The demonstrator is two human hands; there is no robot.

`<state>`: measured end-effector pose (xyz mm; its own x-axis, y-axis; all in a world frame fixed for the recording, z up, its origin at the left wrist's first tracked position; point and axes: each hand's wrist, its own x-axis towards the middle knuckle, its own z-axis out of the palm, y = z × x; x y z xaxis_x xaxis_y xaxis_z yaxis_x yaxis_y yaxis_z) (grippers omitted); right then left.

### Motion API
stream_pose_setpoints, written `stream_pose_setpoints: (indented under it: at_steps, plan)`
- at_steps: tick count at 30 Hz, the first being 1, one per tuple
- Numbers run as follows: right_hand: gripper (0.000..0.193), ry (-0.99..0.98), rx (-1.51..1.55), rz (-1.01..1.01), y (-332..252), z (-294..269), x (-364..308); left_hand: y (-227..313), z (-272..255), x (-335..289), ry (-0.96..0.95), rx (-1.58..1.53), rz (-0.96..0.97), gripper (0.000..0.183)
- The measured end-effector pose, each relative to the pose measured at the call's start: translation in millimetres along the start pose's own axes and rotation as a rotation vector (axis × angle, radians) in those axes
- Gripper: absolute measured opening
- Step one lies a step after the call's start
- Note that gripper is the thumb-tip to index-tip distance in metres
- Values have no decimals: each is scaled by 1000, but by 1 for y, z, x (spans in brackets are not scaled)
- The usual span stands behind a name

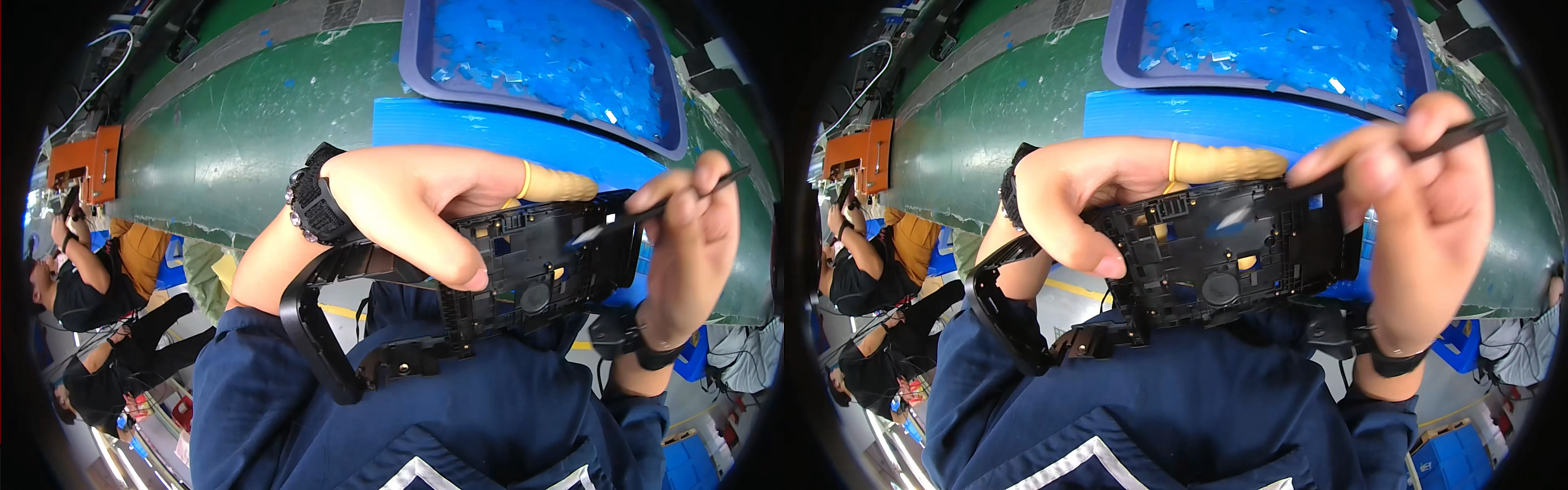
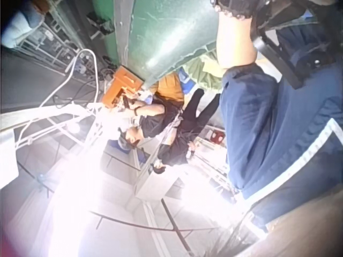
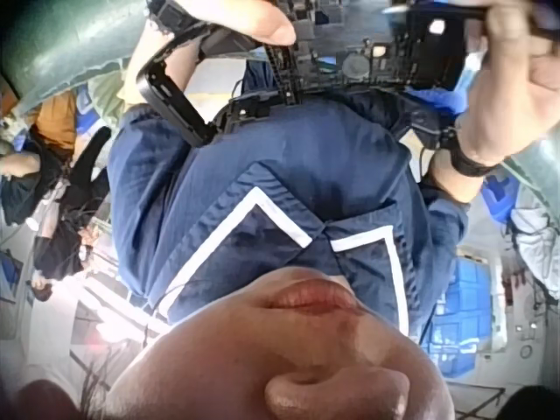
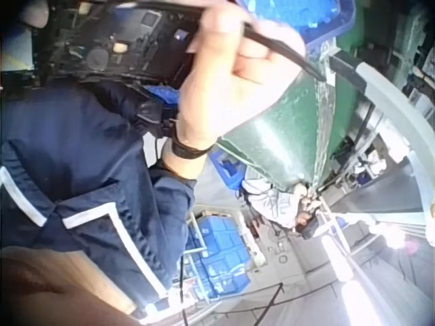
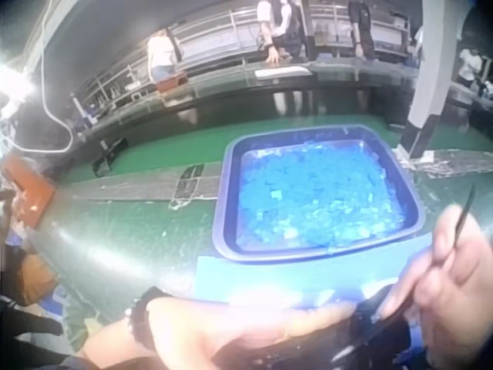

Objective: Applying small blue protective film pieces to internal components of a plastic device housing using tweezers and a stylus.

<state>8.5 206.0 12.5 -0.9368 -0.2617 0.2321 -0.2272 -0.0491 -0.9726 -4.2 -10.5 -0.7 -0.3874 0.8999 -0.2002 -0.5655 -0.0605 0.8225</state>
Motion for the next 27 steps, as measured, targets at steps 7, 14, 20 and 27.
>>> stream_pose_setpoints:
  at_steps: [7, 14, 20, 27]
  plan:
    - [17, 168, -492, 74, 46, -88, 68, 6, 11, -4, -132, -102, 138, 82]
    - [21, 297, -74, 5, 46, -96, 50, 129, -43, -43, 924, 783, 55, 68]
    - [24, 159, -288, 99, 27, -84, 42, 180, -184, 33, 1213, 2127, -694, 77]
    - [26, 120, -392, 57, 37, -87, 48, 197, -183, 276, 659, 2599, 448, 54]
